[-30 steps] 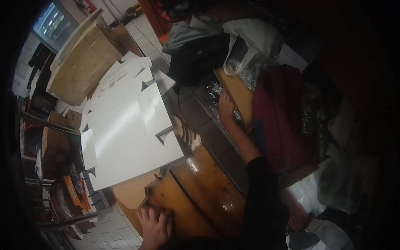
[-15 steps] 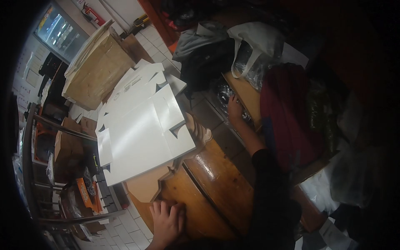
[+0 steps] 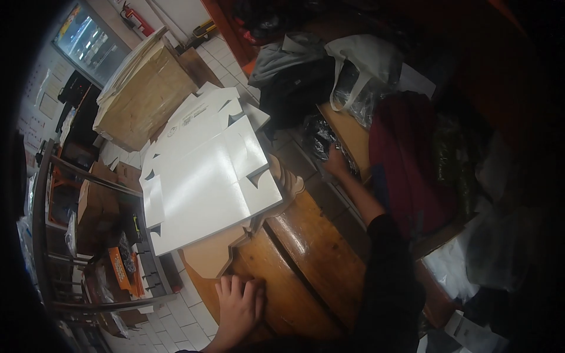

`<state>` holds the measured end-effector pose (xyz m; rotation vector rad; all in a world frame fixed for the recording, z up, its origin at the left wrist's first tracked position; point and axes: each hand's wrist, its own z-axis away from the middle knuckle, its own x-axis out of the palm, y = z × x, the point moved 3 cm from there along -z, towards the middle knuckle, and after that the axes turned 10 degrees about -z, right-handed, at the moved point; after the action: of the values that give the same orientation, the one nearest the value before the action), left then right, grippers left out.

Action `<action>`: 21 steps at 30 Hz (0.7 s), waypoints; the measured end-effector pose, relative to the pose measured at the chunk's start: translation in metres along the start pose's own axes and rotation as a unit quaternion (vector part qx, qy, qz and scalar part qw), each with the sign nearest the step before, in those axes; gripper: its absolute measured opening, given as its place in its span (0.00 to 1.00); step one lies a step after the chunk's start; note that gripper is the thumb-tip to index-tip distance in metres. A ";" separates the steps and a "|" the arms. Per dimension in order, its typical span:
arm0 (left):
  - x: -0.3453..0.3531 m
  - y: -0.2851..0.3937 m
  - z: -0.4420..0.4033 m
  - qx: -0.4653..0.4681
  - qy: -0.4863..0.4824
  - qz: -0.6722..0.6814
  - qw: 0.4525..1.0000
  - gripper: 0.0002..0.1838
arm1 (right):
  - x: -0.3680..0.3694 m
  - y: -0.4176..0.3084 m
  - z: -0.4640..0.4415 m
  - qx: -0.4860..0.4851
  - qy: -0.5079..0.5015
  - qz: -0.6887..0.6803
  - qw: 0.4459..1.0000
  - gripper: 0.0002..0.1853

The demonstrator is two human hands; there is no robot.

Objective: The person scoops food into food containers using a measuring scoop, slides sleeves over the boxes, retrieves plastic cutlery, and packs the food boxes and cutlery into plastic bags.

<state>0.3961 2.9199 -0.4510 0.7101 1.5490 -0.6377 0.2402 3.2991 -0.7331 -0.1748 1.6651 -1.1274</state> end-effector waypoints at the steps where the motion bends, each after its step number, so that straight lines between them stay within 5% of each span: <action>1: 0.000 0.000 0.000 0.001 0.001 0.003 1.000 0.14 | -0.005 -0.003 0.002 -0.013 0.021 -0.039 0.999 0.42; 3: 0.000 -0.001 -0.001 0.000 0.005 0.005 1.000 0.14 | -0.009 -0.013 0.003 -0.030 0.041 -0.078 0.996 0.45; 5: -0.001 0.000 -0.002 0.003 0.009 0.011 1.000 0.14 | -0.019 -0.024 0.010 -0.085 0.195 -0.163 0.963 0.46; 8: -0.003 0.001 -0.004 0.006 0.011 0.009 1.000 0.15 | -0.051 -0.065 0.029 -0.106 0.150 -0.186 0.965 0.44; 9: -0.003 0.001 -0.004 0.002 0.001 0.011 1.000 0.15 | -0.051 -0.059 0.020 -0.255 0.216 -0.164 0.928 0.43; 12: -0.003 0.001 -0.004 0.008 -0.002 0.016 1.000 0.17 | -0.097 -0.097 0.008 -0.255 0.203 -0.285 0.901 0.41; 14: -0.004 0.000 -0.005 0.013 -0.003 0.037 0.999 0.16 | -0.146 -0.159 0.033 -0.172 0.224 -0.233 0.930 0.37; 17: -0.004 -0.002 -0.007 0.023 0.008 0.054 0.998 0.16 | -0.204 -0.225 0.040 -0.312 0.289 -0.210 0.880 0.29; 18: -0.006 -0.003 -0.006 0.031 0.015 0.051 0.998 0.15 | -0.216 -0.244 0.051 -0.313 0.280 -0.202 0.885 0.29; 20: -0.012 -0.008 -0.004 0.028 0.048 0.076 0.996 0.14 | -0.233 -0.285 0.079 -0.156 0.146 -0.403 0.890 0.24; 21: -0.010 -0.013 -0.002 0.016 0.051 0.085 0.995 0.14 | -0.245 -0.321 0.107 -0.193 0.134 -0.410 0.881 0.19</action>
<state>0.3856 2.9123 -0.4404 0.9003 1.5541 -0.5073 0.3019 3.2109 -0.3290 -1.1105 2.1282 -1.4515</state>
